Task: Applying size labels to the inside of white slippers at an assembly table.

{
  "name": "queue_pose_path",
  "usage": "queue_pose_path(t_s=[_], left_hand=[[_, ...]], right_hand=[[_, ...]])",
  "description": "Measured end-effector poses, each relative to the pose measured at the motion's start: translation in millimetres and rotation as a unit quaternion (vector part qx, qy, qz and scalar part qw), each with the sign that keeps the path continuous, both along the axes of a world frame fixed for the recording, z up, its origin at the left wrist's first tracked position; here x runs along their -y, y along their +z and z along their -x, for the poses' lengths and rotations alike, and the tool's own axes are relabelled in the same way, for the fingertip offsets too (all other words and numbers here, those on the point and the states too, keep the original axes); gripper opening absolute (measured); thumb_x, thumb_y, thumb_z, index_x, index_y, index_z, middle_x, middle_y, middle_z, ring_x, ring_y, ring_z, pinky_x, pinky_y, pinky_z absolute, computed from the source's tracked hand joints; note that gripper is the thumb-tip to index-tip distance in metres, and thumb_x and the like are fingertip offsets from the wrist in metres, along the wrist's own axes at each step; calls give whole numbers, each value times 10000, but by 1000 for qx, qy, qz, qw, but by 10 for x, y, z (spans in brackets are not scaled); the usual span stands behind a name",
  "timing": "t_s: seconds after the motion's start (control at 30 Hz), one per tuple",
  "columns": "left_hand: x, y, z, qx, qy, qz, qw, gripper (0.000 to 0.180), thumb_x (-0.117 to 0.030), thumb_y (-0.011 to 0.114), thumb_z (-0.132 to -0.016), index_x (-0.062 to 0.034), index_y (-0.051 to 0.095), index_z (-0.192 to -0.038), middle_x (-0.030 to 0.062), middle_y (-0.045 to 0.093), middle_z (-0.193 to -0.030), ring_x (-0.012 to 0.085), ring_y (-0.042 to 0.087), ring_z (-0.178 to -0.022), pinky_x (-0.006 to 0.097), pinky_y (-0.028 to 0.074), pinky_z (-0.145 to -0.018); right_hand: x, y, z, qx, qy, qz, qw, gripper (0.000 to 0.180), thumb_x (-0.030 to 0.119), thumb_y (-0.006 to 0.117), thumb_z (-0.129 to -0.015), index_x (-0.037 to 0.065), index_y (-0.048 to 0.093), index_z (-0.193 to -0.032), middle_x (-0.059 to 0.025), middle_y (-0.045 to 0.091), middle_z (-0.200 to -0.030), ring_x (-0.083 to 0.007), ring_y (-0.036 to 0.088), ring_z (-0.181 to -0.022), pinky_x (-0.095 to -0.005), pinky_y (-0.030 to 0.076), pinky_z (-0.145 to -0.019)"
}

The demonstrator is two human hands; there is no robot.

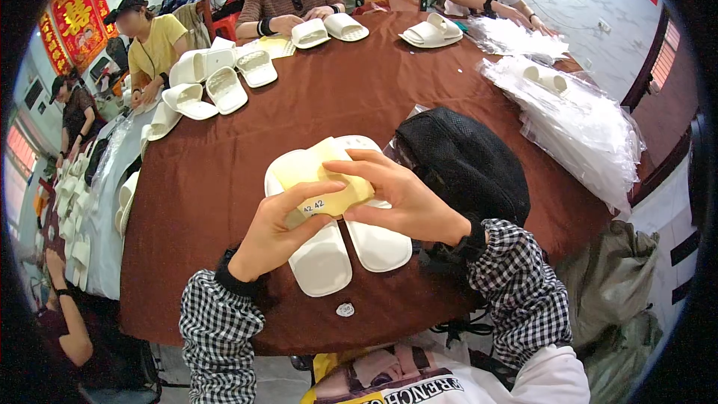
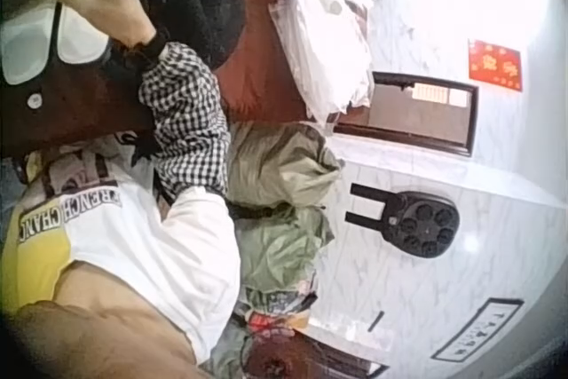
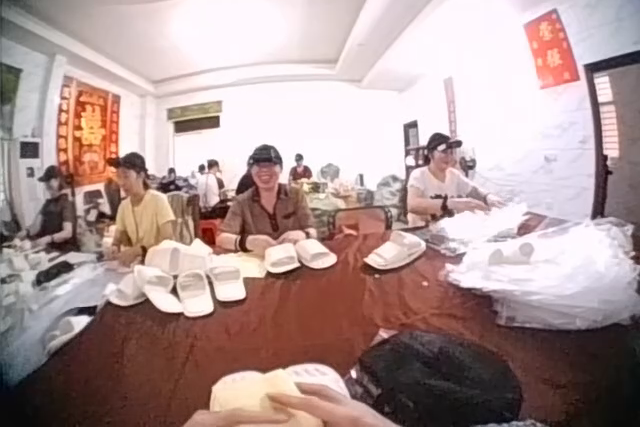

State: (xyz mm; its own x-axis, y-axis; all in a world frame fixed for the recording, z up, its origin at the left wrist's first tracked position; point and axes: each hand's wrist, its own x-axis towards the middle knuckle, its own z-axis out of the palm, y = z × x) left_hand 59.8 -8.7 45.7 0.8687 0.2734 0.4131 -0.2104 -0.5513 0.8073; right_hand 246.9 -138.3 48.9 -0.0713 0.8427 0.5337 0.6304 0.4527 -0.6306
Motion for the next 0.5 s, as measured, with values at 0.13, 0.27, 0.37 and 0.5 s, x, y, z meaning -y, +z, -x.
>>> queue_pose_path(t_s=[0.13,0.27,0.37,0.5], left_hand=[[59,-5,-8,10,14,16,1000,475,17,669,-847,-83,558,-1298,94,662,-1132,176,635,-1014,312,500,-886],[36,-114,-39,3,57,17,998,536,-25,695,-833,-98,504,-1328,127,668,-1093,193,666,-954,317,518,-834],[1,-162,-46,11,83,2,997,526,-43,704,-828,-93,495,-1308,130,672,-1059,201,679,-927,318,525,-803],[34,-149,-62,24,98,15,995,499,-51,709,-829,-65,496,-1281,114,674,-1008,184,679,-910,314,524,-782]], right_hand=[[-42,-120,55,-277,34,77,957,449,14,656,-864,-8,525,-1293,-139,564,-1184,-191,587,-1098,-310,506,-896],[-50,-169,69,-348,2,88,933,381,-10,641,-863,-15,559,-1235,-109,588,-1117,-147,615,-994,-281,529,-836],[-50,-168,95,-299,-33,65,951,376,-5,648,-856,-12,568,-1224,-103,585,-1108,-148,614,-964,-276,528,-828],[-53,-187,63,-258,-54,39,964,375,6,661,-851,-13,571,-1215,-98,585,-1102,-142,610,-943,-268,525,-802]])
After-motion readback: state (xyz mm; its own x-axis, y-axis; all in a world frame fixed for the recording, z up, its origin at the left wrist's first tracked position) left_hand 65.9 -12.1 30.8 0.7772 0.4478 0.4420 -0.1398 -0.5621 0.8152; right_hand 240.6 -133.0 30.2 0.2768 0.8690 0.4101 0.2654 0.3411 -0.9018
